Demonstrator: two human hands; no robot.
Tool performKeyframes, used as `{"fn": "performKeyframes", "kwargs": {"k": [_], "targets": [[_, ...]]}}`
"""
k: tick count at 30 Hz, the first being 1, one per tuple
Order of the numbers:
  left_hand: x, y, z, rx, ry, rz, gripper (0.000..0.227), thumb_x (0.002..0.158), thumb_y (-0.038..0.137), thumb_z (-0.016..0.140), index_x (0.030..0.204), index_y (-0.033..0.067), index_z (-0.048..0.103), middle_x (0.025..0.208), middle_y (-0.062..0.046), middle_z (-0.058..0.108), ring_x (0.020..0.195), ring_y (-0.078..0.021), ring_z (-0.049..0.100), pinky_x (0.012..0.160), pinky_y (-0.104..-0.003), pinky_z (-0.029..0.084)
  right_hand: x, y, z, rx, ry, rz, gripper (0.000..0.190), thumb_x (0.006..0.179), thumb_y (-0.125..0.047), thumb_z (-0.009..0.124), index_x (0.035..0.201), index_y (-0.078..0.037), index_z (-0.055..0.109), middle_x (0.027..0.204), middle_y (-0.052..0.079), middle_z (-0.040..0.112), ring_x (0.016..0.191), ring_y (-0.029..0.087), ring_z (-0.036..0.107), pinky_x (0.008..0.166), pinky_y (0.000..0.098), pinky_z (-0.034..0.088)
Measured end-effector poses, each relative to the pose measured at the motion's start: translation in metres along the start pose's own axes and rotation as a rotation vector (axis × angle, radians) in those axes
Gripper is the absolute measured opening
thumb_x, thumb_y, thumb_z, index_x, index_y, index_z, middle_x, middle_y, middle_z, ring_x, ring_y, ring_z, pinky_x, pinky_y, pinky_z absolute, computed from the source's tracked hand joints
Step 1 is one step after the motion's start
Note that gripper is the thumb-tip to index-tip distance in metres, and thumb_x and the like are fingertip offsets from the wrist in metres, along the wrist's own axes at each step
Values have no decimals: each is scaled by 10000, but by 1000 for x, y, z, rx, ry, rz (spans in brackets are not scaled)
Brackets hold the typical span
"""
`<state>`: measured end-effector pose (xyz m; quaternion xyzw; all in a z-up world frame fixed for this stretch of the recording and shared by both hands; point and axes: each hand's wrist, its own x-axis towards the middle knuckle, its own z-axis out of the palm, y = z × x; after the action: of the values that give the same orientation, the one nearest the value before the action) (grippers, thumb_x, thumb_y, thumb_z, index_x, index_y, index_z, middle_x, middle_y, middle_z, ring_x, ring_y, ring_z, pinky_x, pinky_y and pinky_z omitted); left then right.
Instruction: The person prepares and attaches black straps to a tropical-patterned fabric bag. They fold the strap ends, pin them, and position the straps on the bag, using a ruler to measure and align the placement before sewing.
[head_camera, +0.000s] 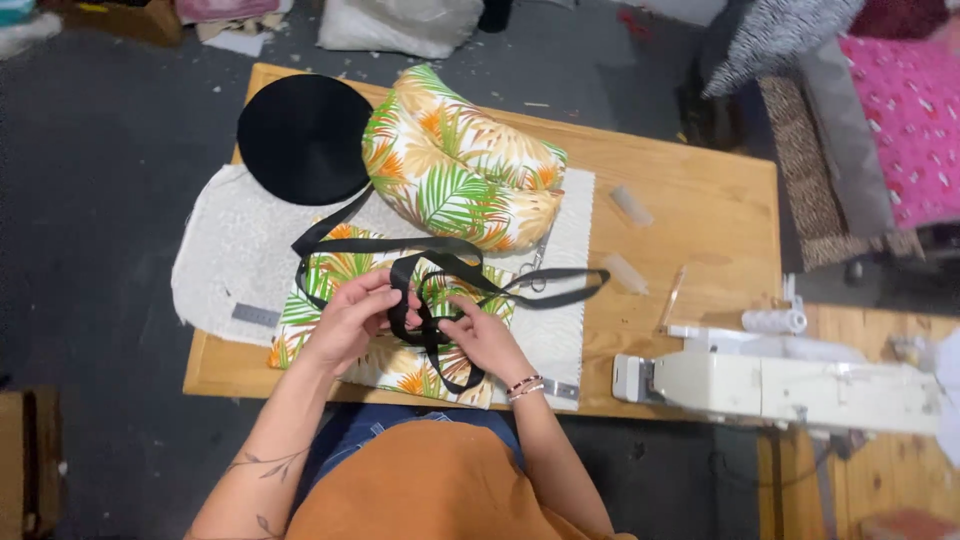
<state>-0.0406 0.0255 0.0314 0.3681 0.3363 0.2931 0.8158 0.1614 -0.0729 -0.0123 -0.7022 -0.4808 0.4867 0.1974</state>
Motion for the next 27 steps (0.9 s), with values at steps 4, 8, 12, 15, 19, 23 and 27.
{"fn": "performKeyframes", "kwargs": {"k": [4, 8, 12, 15, 19, 23, 27], "targets": [[5, 6, -15, 56, -32, -51, 196, 940, 90, 591, 1099, 12, 677, 871, -109, 737, 778, -180, 735, 723, -287, 582, -2, -7, 4, -158, 129, 117, 734, 903, -408, 685, 1520, -146, 385, 1111, 102, 759, 1022, 303, 723, 926, 462, 540], [10, -7, -25, 136, -96, -65, 188, 957, 103, 600, 1100, 8, 678, 877, -107, 715, 814, -178, 706, 785, -309, 587, -22, -35, 15, 47, 385, -41, 1166, 637, -272, 939, 1572, -106, 262, 1466, 281, 387, 1289, 494, 486, 1074, 584, 434], [-12, -5, -6, 405, -318, -79, 239, 927, 118, 664, 1096, -50, 684, 877, -124, 686, 821, -223, 648, 793, -391, 560, -37, -73, 32, 59, 452, -221, 1495, 517, -193, 999, 1592, -61, -32, 1580, 414, -3, 1420, 653, 87, 1105, 775, 231], [-16, -11, -6, 582, -388, 46, 110, 906, 132, 707, 987, 67, 743, 804, -65, 749, 814, -142, 699, 758, -295, 561, -24, -55, 61, 28, 386, -262, 783, 601, -251, 845, 1327, -169, 565, 981, 172, 719, 1030, 429, 676, 859, 532, 539], [-8, -6, -32, 816, -402, 225, 135, 887, 224, 765, 974, 125, 795, 967, -82, 765, 962, -266, 730, 858, -378, 565, 7, 13, 79, -93, 432, -115, 194, 736, -292, 717, 862, -153, 669, 748, 116, 678, 843, 368, 703, 728, 480, 528], [6, -8, -76, 1276, -155, 284, 300, 888, 327, 738, 1141, 165, 733, 1145, -103, 686, 1121, -353, 659, 968, -455, 525, -6, 42, 34, 247, 838, 103, 300, 936, -332, 617, 752, -113, 708, 641, 143, 663, 658, 284, 676, 675, 392, 511], [36, -31, -151, 1315, 242, 183, 412, 855, 365, 783, 1221, 200, 694, 1188, -53, 618, 1136, -292, 653, 978, -411, 519, -23, 71, -24, 870, 1279, 133, 308, 992, -283, 621, 929, 16, 656, 683, 158, 696, 600, 181, 718, 637, 284, 591]]}}
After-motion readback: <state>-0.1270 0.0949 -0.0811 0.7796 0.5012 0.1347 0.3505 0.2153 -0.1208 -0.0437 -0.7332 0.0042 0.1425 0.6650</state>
